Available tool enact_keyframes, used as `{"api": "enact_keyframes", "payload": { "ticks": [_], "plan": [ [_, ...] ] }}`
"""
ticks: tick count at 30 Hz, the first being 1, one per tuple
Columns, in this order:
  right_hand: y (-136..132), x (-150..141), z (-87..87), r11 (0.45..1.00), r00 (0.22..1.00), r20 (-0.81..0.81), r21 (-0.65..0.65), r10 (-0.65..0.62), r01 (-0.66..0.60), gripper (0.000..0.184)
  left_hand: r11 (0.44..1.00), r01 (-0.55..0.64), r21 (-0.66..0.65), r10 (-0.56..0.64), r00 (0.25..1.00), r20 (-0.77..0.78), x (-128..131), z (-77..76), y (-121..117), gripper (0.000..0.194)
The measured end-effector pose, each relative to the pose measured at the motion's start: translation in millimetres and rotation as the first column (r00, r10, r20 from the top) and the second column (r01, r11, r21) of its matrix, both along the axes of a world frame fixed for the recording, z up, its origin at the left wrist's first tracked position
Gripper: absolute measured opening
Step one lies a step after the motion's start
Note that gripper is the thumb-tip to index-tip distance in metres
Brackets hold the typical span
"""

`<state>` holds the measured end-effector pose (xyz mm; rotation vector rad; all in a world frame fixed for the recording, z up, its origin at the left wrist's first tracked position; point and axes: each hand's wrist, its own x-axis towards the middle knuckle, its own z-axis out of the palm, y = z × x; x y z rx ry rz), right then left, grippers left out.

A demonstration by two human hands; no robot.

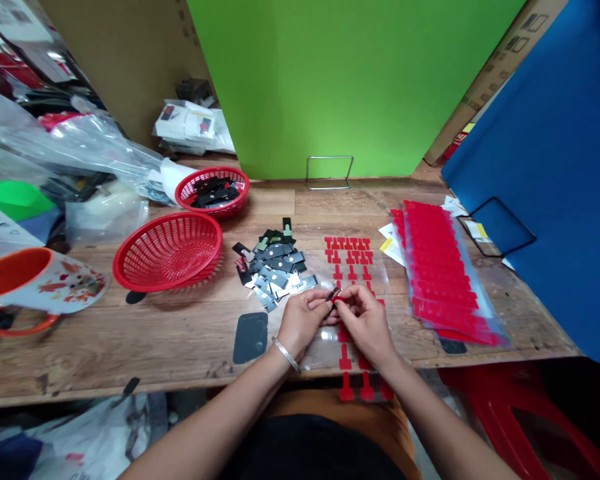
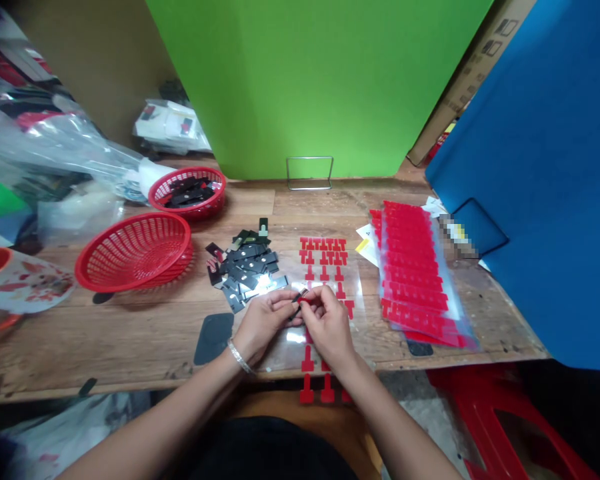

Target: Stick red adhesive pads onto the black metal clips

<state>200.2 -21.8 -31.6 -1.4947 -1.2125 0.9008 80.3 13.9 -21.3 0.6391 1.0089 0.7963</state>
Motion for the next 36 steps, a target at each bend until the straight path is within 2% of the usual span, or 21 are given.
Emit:
{"api": "enact_keyframes", "payload": {
  "ticks": [2, 6, 8, 12, 16, 30, 36],
  "plan": [
    [-2, -1, 4.9, 1.000, 0.999, 0.036, 0.027, -0.014, 0.013, 0.009, 1.000, -0.013, 0.007, 0.013, 1.000, 0.000, 1, 0.7, -1, 0.017],
    [-1, 1, 12.6, 0.986, 0.971, 0.213, 0.148, -0.110, 0.079, 0.008, 1.000, 0.005, 0.009, -0.005, 1.000, 0.004, 0, 2.2, -2, 0.023],
    [2, 4, 11.6, 0.987, 0.964, 0.239, 0.134, -0.116, 0.085, 0.008, 1.000, 0.021, 0.009, -0.021, 1.000, 0.003, -1, 2.7, -2, 0.023],
    [8, 7, 4.3, 0.996, 0.977, 0.194, 0.033, -0.084, 0.079, 0.009, 0.999, 0.040, 0.004, -0.040, 0.999, -0.007, -2, 2.5, -1, 0.018],
    [10, 7, 1.5, 0.997, 0.983, 0.167, 0.004, -0.081, 0.081, 0.010, 0.999, 0.042, -0.006, -0.042, 0.999, -0.004, -2, 1.5, 0, 0.018],
    [11, 5, 1.6, 0.995, 0.974, 0.204, -0.007, -0.099, 0.103, 0.010, 1.000, 0.027, -0.003, -0.027, 1.000, 0.013, -2, 0.7, -2, 0.020],
    [12, 0, 0.1, 0.991, 0.985, 0.111, 0.016, -0.133, 0.132, 0.013, 1.000, 0.019, 0.015, -0.020, 1.000, 0.024, -3, 1.9, -2, 0.023]
  ]
}}
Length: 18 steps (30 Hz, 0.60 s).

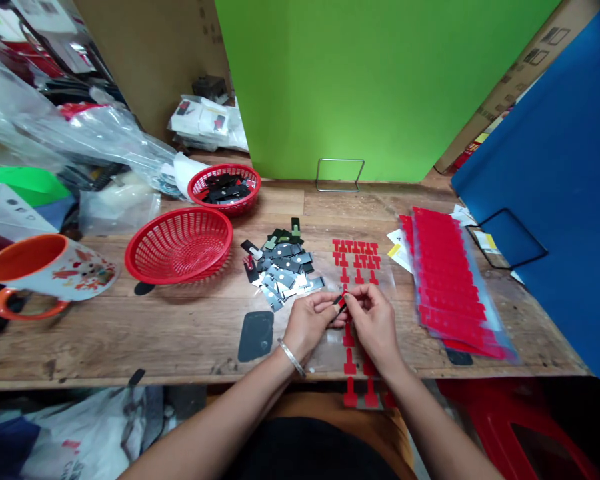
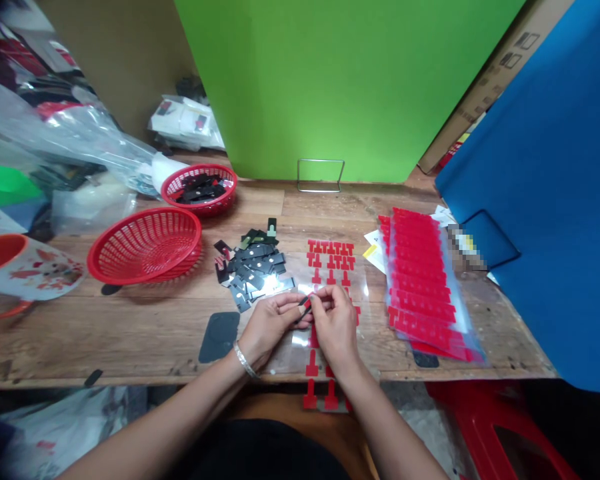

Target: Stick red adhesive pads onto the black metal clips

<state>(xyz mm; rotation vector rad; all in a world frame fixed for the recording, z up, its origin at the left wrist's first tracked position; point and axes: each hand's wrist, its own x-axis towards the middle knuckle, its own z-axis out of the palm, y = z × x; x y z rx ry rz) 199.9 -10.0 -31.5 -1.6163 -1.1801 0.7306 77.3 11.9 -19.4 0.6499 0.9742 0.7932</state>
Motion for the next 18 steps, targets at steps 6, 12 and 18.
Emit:
{"api": "enact_keyframes", "payload": {
  "ticks": [6, 12, 18],
  "plan": [
    [4, 3, 5.4, 0.998, 0.987, -0.149, -0.009, -0.059, 0.058, 0.047, 1.000, -0.001, 0.000, 0.001, 1.000, -0.008, -2, 2.2, -1, 0.027],
    [7, 8, 4.1, 0.980, 0.961, -0.243, -0.110, 0.134, -0.164, 0.023, 1.000, -0.004, 0.007, 0.004, 1.000, -0.013, -1, 1.9, 0, 0.026],
    [8, 9, -4.9, 0.977, 0.960, -0.256, -0.147, 0.112, -0.153, 0.035, 1.000, -0.008, 0.011, 0.008, 1.000, 0.027, 0, -4.0, -3, 0.030]
  ]
}}
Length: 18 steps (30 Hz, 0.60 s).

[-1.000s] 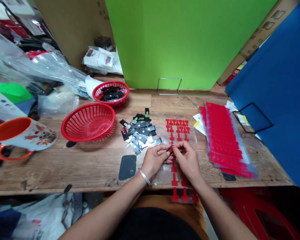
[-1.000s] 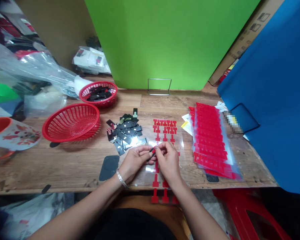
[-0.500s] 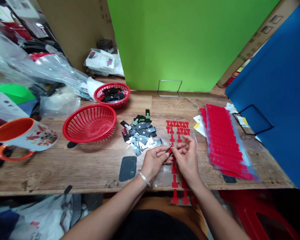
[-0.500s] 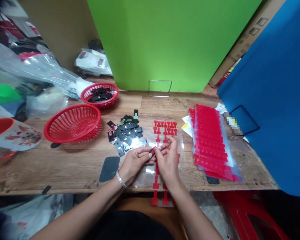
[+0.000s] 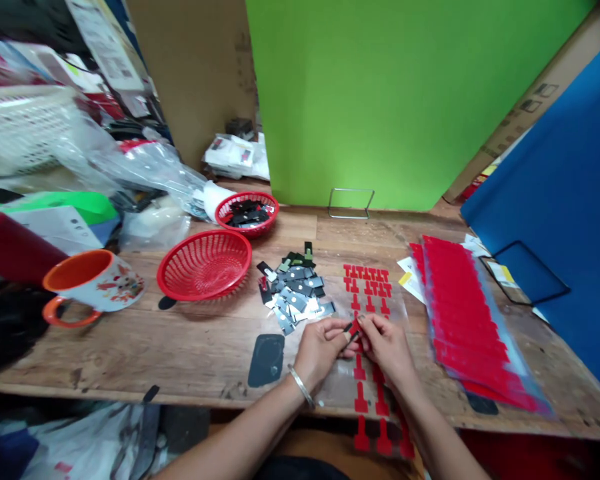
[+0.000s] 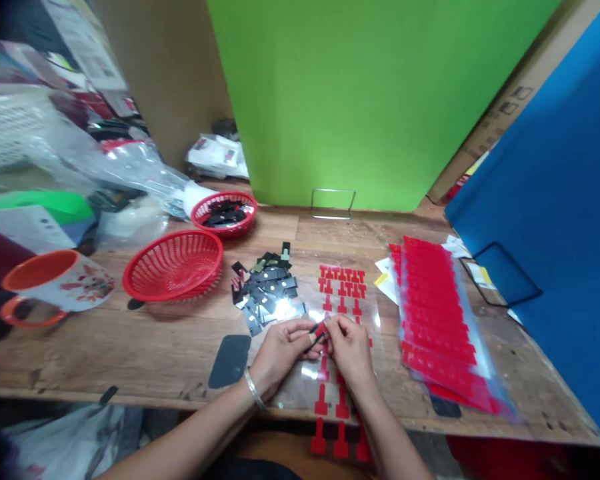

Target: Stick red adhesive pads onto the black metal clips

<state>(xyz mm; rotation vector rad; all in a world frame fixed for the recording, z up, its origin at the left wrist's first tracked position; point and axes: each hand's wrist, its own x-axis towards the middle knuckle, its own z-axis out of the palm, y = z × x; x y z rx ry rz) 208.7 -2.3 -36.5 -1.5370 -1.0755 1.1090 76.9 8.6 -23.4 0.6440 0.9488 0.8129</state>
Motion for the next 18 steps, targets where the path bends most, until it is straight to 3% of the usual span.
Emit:
{"api": "enact_keyframes", "payload": {
  "ticks": [4, 8, 11, 15, 16, 18],
  "plan": [
    [-1, -2, -3.0, 0.998, 0.996, -0.082, -0.051, -0.027, 0.023, 0.042, 0.999, 0.009, 0.041, -0.010, 1.000, 0.020, -6, 11.4, 3, 0.029],
    [-2, -5, -2.5, 0.994, 0.991, -0.132, -0.107, -0.033, 0.019, 0.038, 0.977, 0.005, 0.211, 0.006, 0.999, -0.049, -35, 43.2, 35, 0.030],
    [-2, -7, -4.0, 0.995, 0.993, -0.115, -0.093, -0.034, 0.023, 0.038, 0.928, -0.122, 0.351, 0.189, 0.968, -0.163, -68, 69.4, 83, 0.028],
    [-1, -9, -6.9, 0.999, 0.999, -0.030, -0.039, -0.021, 0.020, 0.038, 0.828, -0.284, 0.483, 0.444, 0.859, -0.256, -114, 91.5, 163, 0.031],
    [-1, -10, -7.4, 0.999, 1.000, -0.012, -0.030, -0.020, 0.019, 0.038, 0.805, -0.275, 0.525, 0.487, 0.812, -0.321, -124, 94.3, 181, 0.032],
    [-1, -10, -7.9, 1.000, 1.000, 0.006, -0.025, -0.013, 0.014, 0.037, 0.759, -0.195, 0.621, 0.574, 0.651, -0.497, -142, 97.7, 211, 0.034]
  ]
}}
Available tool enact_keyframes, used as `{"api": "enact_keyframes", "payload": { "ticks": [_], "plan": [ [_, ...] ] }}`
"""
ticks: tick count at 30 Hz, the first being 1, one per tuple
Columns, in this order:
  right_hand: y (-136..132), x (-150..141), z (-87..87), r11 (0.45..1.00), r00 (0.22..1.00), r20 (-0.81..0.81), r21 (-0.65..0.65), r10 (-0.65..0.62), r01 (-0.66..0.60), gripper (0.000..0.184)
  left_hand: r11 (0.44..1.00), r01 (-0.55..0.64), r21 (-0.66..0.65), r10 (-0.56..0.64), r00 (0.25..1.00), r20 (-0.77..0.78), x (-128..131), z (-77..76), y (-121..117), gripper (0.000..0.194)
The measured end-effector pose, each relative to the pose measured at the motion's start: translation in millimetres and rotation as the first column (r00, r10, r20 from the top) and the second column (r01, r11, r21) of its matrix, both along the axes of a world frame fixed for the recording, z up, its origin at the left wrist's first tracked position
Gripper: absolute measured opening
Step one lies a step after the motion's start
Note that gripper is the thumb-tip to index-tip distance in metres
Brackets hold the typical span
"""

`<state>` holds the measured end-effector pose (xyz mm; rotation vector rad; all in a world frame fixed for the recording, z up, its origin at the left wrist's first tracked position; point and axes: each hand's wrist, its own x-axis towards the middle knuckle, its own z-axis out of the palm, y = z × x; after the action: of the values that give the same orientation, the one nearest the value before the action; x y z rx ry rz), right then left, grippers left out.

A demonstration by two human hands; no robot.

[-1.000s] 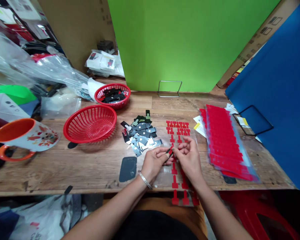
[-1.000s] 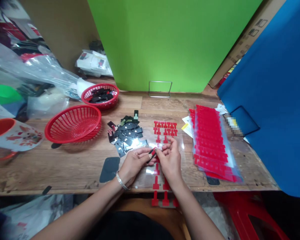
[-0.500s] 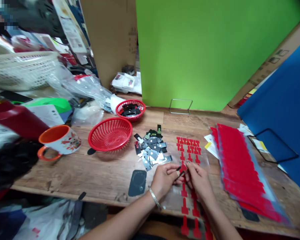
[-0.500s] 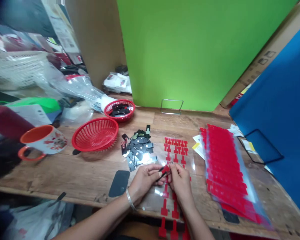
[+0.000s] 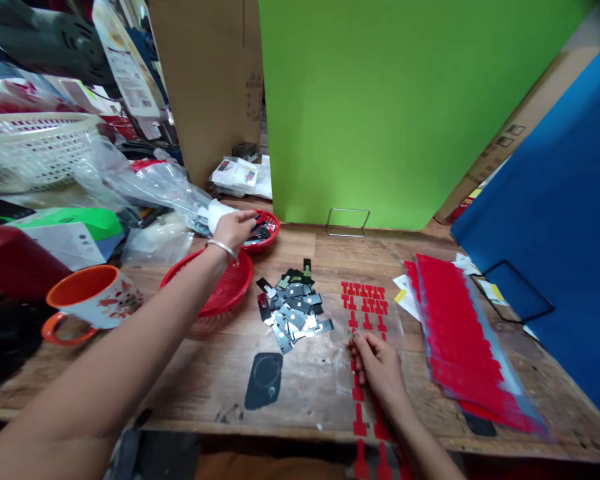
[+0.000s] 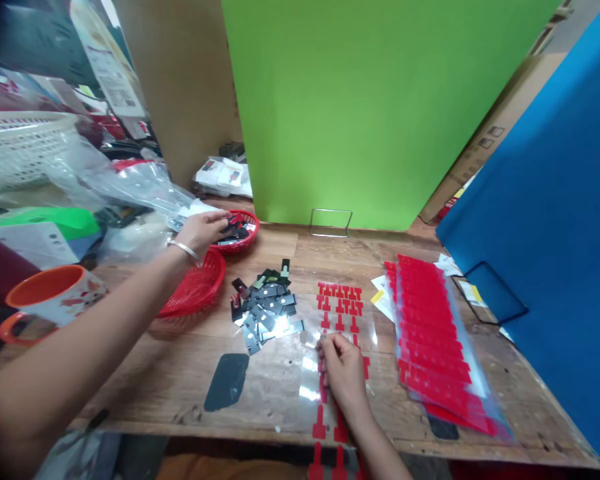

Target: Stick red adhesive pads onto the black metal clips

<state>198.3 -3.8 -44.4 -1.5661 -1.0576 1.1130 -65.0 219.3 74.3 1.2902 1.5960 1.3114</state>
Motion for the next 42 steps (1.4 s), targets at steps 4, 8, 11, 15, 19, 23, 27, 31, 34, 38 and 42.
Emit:
{"api": "enact_keyframes", "payload": {
  "ticks": [4, 8, 11, 15, 19, 23, 27, 31, 34, 38, 42],
  "plan": [
    [-1, -1, 1.9, 1.000, 1.000, 0.021, 0.005, 0.020, -0.020, 0.035, 0.994, -0.029, 0.106, 0.057, 0.959, -0.278, -9, 1.3, 8, 0.042],
    [-2, -3, 15.4, 0.989, 0.982, 0.168, 0.096, 0.091, -0.108, 0.024, 0.936, 0.325, 0.135, -0.251, 0.886, -0.391, 17, -6.7, -51, 0.032],
    [1, -8, 28.8, 0.958, 0.925, 0.357, 0.198, 0.128, -0.209, 0.014, 0.872, 0.489, 0.000, -0.429, 0.764, -0.482, 36, -20.1, -105, 0.020],
    [17, -18, 31.4, 0.887, 0.820, 0.549, 0.282, 0.162, -0.364, 0.014, 0.817, 0.559, -0.142, -0.549, 0.679, -0.488, 37, -39.5, -154, 0.014],
    [36, -31, 22.4, 0.842, 0.702, 0.701, 0.300, 0.123, -0.448, 0.016, 0.822, 0.528, -0.212, -0.565, 0.712, -0.417, 25, -52.7, -179, 0.015],
    [47, -43, 21.5, 0.824, 0.622, 0.774, 0.274, 0.117, -0.496, 0.020, 0.833, 0.510, -0.214, -0.553, 0.759, -0.343, 16, -63.2, -194, 0.016],
    [50, -48, 23.1, 0.817, 0.627, 0.769, 0.277, 0.127, -0.505, 0.012, 0.857, 0.482, -0.180, -0.515, 0.797, -0.317, 14, -71.0, -199, 0.017],
    [49, -46, 22.3, 0.851, 0.663, 0.733, 0.246, 0.150, -0.465, 0.007, 0.873, 0.472, -0.119, -0.479, 0.790, -0.382, 21, -72.5, -198, 0.014],
    [45, -44, 26.0, 0.844, 0.683, 0.710, 0.253, 0.171, -0.474, 0.011, 0.893, 0.450, -0.013, -0.401, 0.783, -0.476, 31, -72.2, -197, 0.019],
    [33, -43, 38.6, 0.782, 0.681, 0.711, 0.320, 0.175, -0.534, 0.017, 0.872, 0.472, 0.128, -0.315, 0.742, -0.591, 46, -72.7, -193, 0.027],
    [20, -40, 44.3, 0.765, 0.737, 0.644, 0.364, 0.204, -0.531, 0.016, 0.847, 0.531, 0.036, -0.393, 0.670, -0.630, 55, -71.4, -194, 0.019]
  ]
}}
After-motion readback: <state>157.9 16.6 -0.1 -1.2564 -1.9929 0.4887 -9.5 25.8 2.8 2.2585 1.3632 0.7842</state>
